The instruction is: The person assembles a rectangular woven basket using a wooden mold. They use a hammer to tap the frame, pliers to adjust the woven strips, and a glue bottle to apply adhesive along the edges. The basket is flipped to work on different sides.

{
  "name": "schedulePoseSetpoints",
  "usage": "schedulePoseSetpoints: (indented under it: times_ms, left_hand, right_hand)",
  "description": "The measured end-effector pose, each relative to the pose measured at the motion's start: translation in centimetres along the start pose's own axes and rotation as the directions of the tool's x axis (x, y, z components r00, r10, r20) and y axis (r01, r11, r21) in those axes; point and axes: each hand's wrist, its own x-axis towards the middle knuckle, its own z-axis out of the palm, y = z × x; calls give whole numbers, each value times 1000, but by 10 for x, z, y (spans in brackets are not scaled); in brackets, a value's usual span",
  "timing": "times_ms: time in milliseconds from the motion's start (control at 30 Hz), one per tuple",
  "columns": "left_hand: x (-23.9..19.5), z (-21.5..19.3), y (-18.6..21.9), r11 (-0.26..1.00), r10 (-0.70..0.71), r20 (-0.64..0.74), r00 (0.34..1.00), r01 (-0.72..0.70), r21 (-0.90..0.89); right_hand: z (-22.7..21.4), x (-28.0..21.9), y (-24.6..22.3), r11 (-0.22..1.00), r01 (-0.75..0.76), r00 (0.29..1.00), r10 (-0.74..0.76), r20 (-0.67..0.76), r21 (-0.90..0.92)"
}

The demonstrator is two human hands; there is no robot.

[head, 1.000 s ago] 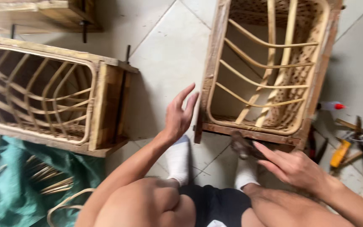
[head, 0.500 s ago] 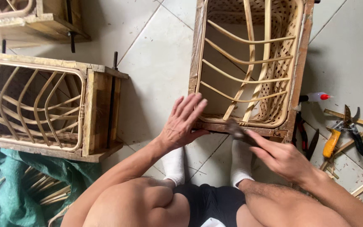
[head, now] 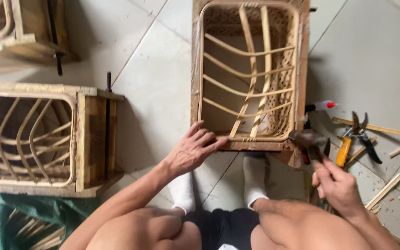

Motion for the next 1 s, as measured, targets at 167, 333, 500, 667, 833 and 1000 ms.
schedulePoseSetpoints:
  times_ms: [167,333,500,667,833,1000]
  left_hand:
    - [-1,-3,2,998,-23,-44,999,21,-63]
    - [7,-1,-2,993,-87,-21,996,85,-77]
    - [13,1,-4,993,-80,-54,995,75,-94]
    - [13,3,-4,996,-62,-79,995,56,-76]
    - [17,-4,1,990,-67,-118,991,52,-129]
    - [35,-19,7,984,-93,-84,992,78,-162]
  right_hand:
    - [4,6,11,997,78,994,-79,-78,-24]
    - [22,-7,41,973,135,967,-170,-191,-186]
    - [48,-11,93,945,8,978,-75,-192,-328]
    - [67,-14,127,923,-99,977,19,-214,-371]
    - [94,-23,150,909,-185,968,103,-228,-374]
    - [101,-54,178,851,-352,930,274,-244,-389]
